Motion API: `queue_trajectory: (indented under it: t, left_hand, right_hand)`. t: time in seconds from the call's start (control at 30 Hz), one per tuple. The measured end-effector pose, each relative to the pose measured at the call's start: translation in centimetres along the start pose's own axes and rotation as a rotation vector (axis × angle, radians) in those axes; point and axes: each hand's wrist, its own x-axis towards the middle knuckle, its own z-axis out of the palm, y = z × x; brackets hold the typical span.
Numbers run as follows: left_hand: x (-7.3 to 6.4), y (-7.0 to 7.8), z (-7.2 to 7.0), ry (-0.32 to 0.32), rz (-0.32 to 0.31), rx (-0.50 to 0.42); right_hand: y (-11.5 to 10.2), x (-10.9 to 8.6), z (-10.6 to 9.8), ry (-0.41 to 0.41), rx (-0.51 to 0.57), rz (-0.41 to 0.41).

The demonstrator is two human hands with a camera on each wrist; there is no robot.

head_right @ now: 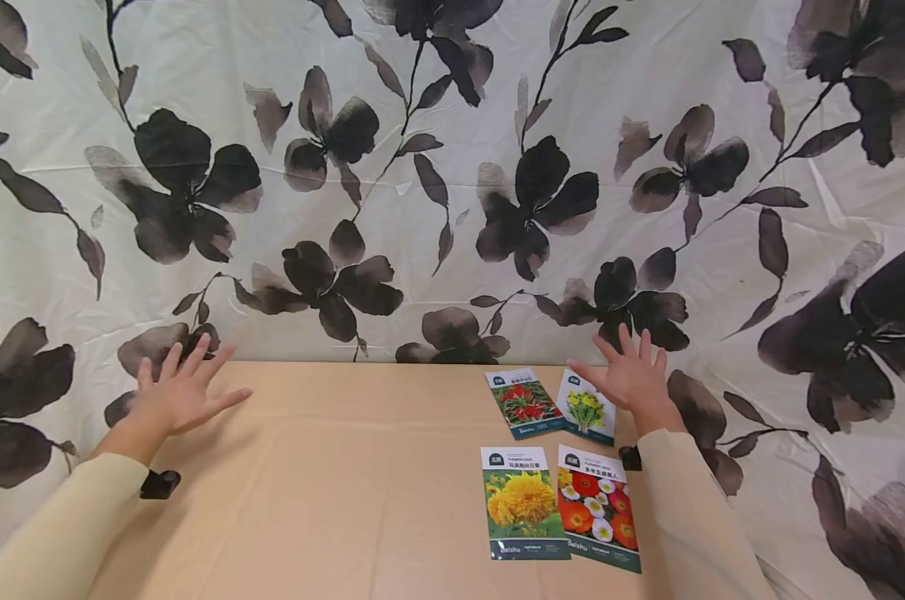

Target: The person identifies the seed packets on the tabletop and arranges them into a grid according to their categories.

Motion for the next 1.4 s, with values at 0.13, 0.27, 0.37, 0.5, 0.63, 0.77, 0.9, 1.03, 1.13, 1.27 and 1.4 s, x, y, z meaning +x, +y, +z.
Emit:
queue_trajectory:
  t: [0.13, 0.27, 0.37, 0.5, 0.63, 0.77, 0.9, 1.03, 1.13, 1.27, 1.4]
  left_hand:
    - [-0.2, 0.6, 0.3, 0.01, 0.003, 0.025]
    - [-0.3, 0.8, 0.7, 0.027, 0.004, 0.042]
    - [-0.4, 1.0, 1.1, 0.042, 0.005, 0.045]
    - [-0.6, 1.3, 1.5, 0.044, 0.006, 0.046]
    - [-0.7, 1.8, 1.8, 0.056, 0.008, 0.047]
    - [-0.9, 2.6, 2.1, 0.076, 0.01, 0.037]
    - [-1.2, 3.2, 2.4, 0.077, 0.015, 0.042]
    - [-1.4, 3.7, 2.6, 0.076, 0.012, 0.037]
    - [-1.5, 4.0, 2.9, 0.076, 0.002, 0.032]
    - [-1.5, 4.7, 3.4, 0.08, -0.008, 0.013]
    - [-1.5, 5.7, 4.0, 0.081, -0.014, -0.015]
  right_hand:
    - [0.2, -0.2, 0.4, -0.001, -0.002, -0.006]
    - [0.2, -0.5, 0.8, 0.002, 0.005, -0.023]
    - [-0.1, -0.7, 1.0, 0.01, 0.019, -0.037]
    - [-0.4, -1.0, 1.3, 0.025, 0.023, -0.052]
    - [-0.6, -1.1, 1.6, 0.028, 0.021, -0.062]
    - [-0.6, -1.2, 2.1, 0.029, 0.013, -0.07]
    - [-0.7, -1.5, 2.6, 0.031, 0.0, -0.076]
    - [-0.8, -1.9, 2.9, 0.028, 0.015, -0.075]
    - [-0.8, -2.1, 3.1, 0.036, 0.033, -0.082]
    - [-0.7, -2.0, 3.5, 0.056, 0.047, -0.106]
    - [-0.7, -1.9, 4.0, 0.069, 0.059, -0.131]
